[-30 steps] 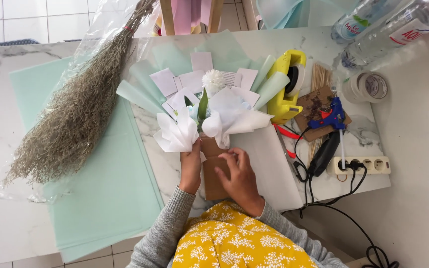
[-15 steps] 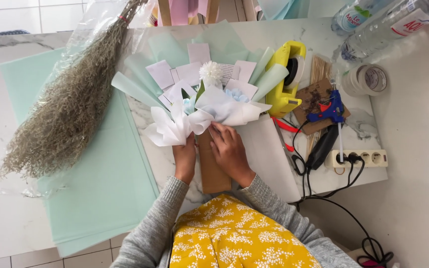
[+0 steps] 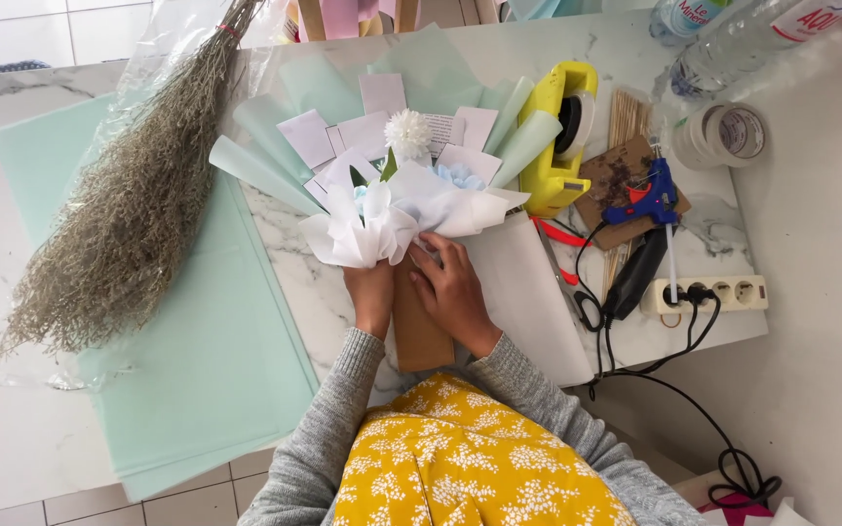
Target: Structuring and securing the wrapping paper around a small flower bouquet using tape at a gift wrapping station.
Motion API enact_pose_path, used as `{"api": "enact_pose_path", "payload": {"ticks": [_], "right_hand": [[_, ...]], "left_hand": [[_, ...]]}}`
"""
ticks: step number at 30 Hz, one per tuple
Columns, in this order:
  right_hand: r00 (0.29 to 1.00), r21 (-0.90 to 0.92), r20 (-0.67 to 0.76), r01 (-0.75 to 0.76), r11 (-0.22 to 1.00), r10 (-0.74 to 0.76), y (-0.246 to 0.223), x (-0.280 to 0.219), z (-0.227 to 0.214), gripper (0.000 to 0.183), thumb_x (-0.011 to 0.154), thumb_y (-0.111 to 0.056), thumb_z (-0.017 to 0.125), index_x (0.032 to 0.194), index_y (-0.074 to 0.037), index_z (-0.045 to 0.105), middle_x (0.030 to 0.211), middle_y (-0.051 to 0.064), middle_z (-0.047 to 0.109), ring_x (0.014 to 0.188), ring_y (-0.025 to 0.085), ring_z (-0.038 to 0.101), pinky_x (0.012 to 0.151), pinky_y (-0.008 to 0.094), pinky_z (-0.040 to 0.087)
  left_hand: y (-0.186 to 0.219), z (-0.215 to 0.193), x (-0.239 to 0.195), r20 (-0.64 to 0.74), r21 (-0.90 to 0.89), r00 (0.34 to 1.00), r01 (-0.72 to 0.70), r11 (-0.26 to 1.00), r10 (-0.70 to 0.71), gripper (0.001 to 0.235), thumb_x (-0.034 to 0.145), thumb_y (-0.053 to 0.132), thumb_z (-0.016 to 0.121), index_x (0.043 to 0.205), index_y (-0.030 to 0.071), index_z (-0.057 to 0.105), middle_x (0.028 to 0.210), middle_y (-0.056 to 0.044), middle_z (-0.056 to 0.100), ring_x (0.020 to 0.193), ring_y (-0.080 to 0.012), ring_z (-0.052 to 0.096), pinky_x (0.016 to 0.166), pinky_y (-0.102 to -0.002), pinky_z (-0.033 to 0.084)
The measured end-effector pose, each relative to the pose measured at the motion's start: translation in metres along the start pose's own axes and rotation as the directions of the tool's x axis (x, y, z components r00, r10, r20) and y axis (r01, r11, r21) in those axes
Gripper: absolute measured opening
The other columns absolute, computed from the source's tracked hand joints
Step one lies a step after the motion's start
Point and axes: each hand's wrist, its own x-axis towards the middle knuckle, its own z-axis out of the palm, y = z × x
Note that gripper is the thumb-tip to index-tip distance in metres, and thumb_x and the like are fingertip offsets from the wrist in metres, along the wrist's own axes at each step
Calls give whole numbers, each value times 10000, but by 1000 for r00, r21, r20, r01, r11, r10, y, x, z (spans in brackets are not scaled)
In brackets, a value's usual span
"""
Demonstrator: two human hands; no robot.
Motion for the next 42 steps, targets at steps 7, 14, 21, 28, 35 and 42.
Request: {"api": "enact_pose_path", "payload": {"ticks": [7,14,21,28,35,42], "right_hand": [[999,22,-27,19,1000,-19,-2,1,-2,285,875,-121,631,1159,-147,636,1277,87,466,1147,295,502,966,428,448],[999,-1,-43,27,1000,-27,-2,1,0,281,871,-74,625,1150,-104,629,1255,80,496,1124,268,526,936,395,475],[997,249,-76,29,968,-11,2,-3,-10,214,863,-75,636,1065,-116,693,1254,90,530,1115,305,557,935,414,479],[448,581,-591,-341,739,671,114,-3,-49,278,934,-139,573,1198,-64,527,1110,138,503,999,213,479,855,343,451],[655,571,-217,-517,638,724,181,31,-79,236,920,-294,687,1046,-96,703,1085,53,498,1012,164,456,876,319,401],[489,844,-40,-450,292,871,100,4,-94,196,856,-85,655,1044,-62,705,649,7,566,455,16,376,360,143,306]], "left_hand": [[-2,-1,0,-13,24,1000,-17,1000,18,432,853,125,652,1248,-21,553,1073,-127,632,1023,-167,534,916,-405,454],[-10,0,1,-29,47,999,-35,998,36,439,847,100,631,1253,-45,548,1113,-169,639,1071,-207,537,937,-440,443],[-73,0,36,-9,54,996,-87,995,88,373,873,64,603,1233,-35,587,1062,-138,660,998,-164,535,887,-389,464],[-70,-11,47,147,45,984,-105,993,97,388,856,61,624,1232,-28,587,1071,-136,658,1003,-165,540,891,-388,467],[-71,-8,33,169,9,980,-111,994,108,414,831,56,657,1232,-16,588,1085,-134,655,1011,-166,549,897,-386,472],[-76,-10,23,169,-25,981,-94,995,97,442,805,51,689,1232,-5,588,1099,-131,652,1018,-168,557,903,-384,477]]}}
